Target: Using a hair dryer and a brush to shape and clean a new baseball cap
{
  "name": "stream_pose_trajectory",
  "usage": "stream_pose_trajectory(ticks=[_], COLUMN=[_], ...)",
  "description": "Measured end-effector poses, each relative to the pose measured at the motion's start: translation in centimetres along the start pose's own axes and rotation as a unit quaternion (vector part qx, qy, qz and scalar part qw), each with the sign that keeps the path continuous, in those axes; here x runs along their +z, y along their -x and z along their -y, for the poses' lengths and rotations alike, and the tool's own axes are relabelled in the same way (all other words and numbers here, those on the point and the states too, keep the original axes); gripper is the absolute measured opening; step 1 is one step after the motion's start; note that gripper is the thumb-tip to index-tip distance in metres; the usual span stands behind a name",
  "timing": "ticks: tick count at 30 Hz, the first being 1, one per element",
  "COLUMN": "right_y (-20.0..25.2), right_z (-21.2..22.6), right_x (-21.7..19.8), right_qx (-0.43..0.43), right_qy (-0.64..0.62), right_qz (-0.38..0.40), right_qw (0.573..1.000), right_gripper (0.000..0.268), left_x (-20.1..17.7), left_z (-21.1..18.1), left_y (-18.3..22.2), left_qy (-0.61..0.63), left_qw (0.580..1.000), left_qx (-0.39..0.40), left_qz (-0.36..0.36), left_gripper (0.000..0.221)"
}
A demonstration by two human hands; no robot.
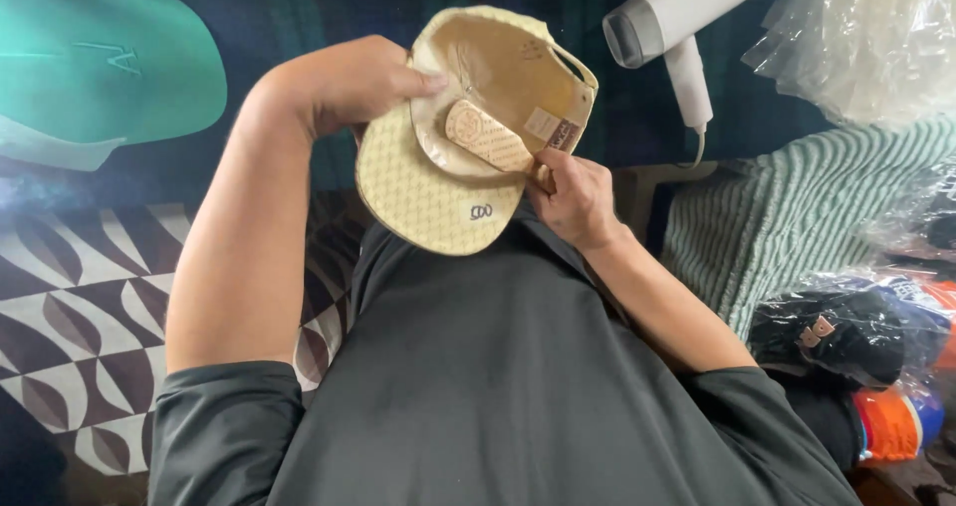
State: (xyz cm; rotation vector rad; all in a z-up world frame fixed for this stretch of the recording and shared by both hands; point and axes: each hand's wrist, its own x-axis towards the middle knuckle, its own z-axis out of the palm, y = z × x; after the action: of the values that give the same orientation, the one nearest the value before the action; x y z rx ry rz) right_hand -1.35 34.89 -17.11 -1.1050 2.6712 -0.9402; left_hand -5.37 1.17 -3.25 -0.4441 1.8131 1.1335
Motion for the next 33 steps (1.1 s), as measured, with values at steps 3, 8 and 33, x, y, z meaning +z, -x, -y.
stream_pose_trajectory(ticks=[3,8,33], right_y=[-0.4,-2.0,-5.5], right_z=[2.6,4.5,6.9], right_x=[-1.1,0.2,-0.9], right_qx=[0.020,0.053,-0.257], right_qy=[-0.014,0.036,-0.060], right_qz=[-0.080,-0.160,-0.125], right_qw=[0.996,0.985,0.956], right_gripper=[0.031,0.034,0.016], left_x=[0.9,13.9,12.8], left_z=[0.3,7.8,5.4], left_y=[2.5,0.9,-3.1], left_qy=[0.259,0.441,0.692], left_qw=[0.951,0.787,0.631], left_qx=[0.077,0.356,0.246], left_qz=[-0.150,-0.246,-0.250], left_gripper=[0.065,0.114,0.047])
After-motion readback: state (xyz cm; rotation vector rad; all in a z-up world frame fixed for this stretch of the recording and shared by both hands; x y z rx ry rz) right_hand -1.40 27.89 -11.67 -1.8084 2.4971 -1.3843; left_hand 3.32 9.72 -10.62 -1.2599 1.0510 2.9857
